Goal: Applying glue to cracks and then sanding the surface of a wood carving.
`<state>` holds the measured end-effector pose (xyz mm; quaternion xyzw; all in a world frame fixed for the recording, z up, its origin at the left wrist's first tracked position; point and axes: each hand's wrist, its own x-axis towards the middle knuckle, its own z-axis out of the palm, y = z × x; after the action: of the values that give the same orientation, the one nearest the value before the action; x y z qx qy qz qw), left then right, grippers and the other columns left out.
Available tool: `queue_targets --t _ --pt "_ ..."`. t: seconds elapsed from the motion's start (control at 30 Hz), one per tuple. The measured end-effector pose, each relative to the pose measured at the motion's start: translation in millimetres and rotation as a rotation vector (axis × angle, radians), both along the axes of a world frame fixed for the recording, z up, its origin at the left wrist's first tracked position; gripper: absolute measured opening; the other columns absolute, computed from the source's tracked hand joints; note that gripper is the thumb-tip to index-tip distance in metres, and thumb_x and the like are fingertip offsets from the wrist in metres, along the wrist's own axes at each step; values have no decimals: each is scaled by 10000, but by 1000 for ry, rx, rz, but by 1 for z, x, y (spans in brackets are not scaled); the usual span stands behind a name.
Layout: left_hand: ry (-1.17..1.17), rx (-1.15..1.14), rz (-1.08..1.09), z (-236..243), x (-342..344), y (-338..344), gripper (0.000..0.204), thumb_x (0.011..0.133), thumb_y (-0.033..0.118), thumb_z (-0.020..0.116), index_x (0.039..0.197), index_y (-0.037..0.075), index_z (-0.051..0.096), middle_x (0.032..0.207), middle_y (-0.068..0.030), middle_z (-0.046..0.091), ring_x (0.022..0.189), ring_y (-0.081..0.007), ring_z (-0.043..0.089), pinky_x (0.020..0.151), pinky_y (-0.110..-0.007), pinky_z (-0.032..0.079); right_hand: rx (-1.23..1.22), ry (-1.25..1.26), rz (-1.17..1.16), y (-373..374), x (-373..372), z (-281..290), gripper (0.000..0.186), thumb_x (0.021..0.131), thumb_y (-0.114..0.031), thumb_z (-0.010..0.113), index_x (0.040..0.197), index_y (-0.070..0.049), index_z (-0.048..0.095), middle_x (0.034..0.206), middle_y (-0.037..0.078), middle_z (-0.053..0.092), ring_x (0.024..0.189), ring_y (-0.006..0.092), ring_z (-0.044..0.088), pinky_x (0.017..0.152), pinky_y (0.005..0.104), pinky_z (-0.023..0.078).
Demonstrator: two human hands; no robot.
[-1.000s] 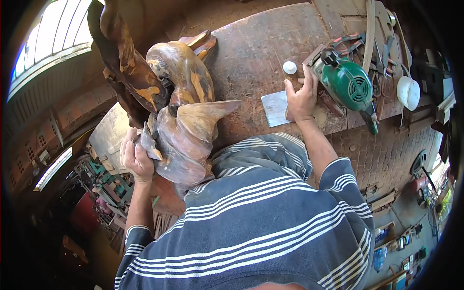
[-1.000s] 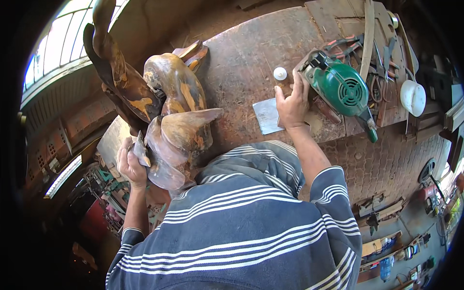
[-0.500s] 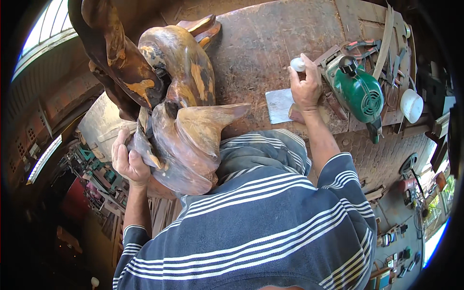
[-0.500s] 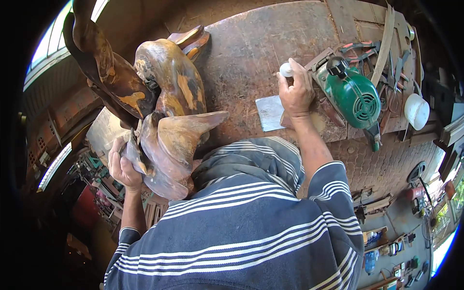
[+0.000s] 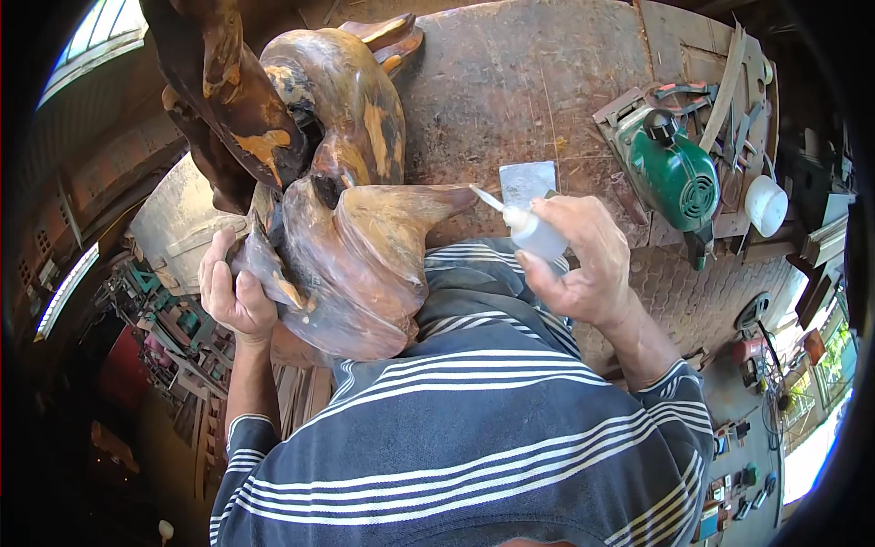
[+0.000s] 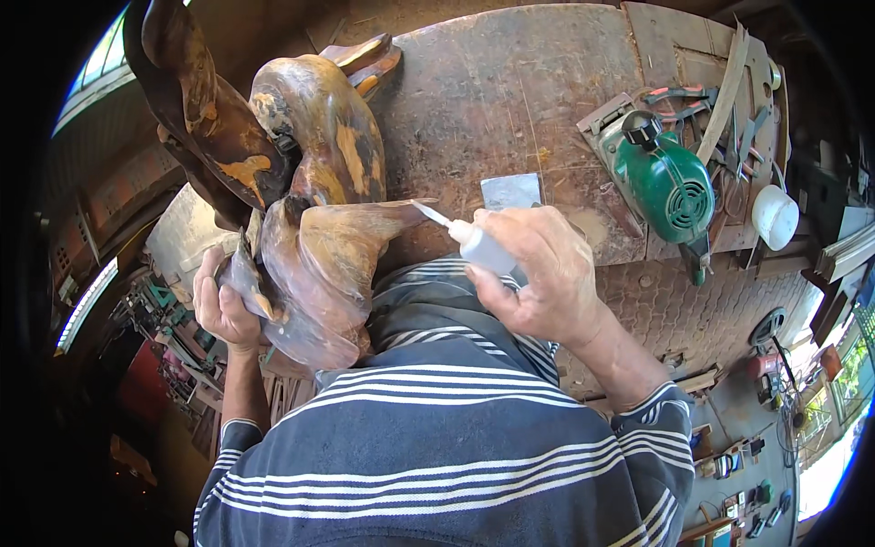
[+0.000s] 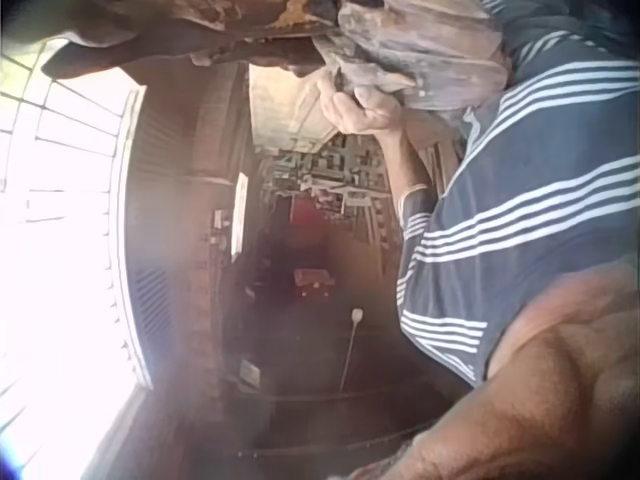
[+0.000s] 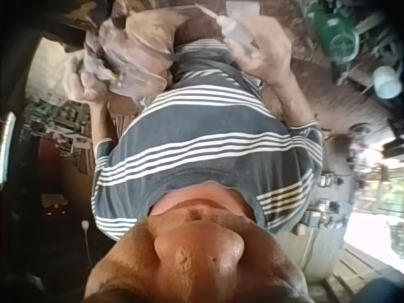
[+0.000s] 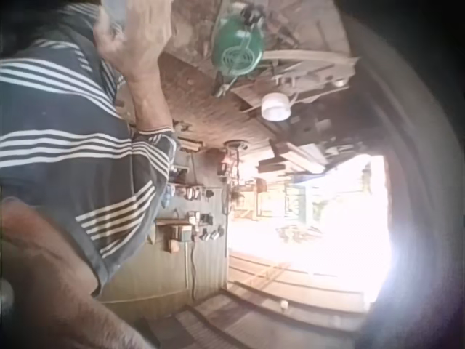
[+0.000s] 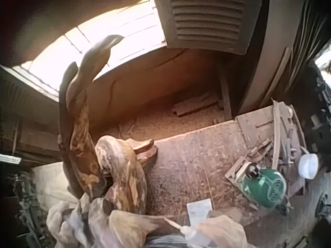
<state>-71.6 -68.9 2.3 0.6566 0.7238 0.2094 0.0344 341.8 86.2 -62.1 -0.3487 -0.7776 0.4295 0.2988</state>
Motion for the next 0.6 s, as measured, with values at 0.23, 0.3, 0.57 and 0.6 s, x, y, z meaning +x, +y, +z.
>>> queue_targets --t 0.23,0.3,0.57,0.6 --pt "13 -20 7 4 5 5 424 1025 218 550 1135 -173 672 1243 -301 740 1077 -435 732 962 -484 576 -21 -35 3 -9 -4 6 570 770 -103 858 1308 -26 688 1099 188 726 926 339 716 802 418 592" --pt "10 -13 5 3 4 4 423 1023 216 549 1131 -174 674 1247 -300 740 1076 -435 732 965 -483 574 -24 -26 -6 -10 -4 7 563 770 -105 859 1305 -31 696 1097 185 726 929 334 717 801 415 592" --pt "18 -6 2 2 3 2 416 1014 209 554 1120 -173 682 1249 -294 743 1072 -431 731 972 -474 565 -25 1 4 -10 -14 7 574 768 -89 859 1318 -28 705 1094 174 731 930 326 722 803 414 596" --pt "9 -3 11 2 3 2 417 1013 209 555 1120 -173 683 1248 -294 743 1072 -431 731 972 -475 564 -25 1 4 -10 -15 7 574 768 -89 859 1318 -28 705 1094 174 731 930 326 722 803 414 596"
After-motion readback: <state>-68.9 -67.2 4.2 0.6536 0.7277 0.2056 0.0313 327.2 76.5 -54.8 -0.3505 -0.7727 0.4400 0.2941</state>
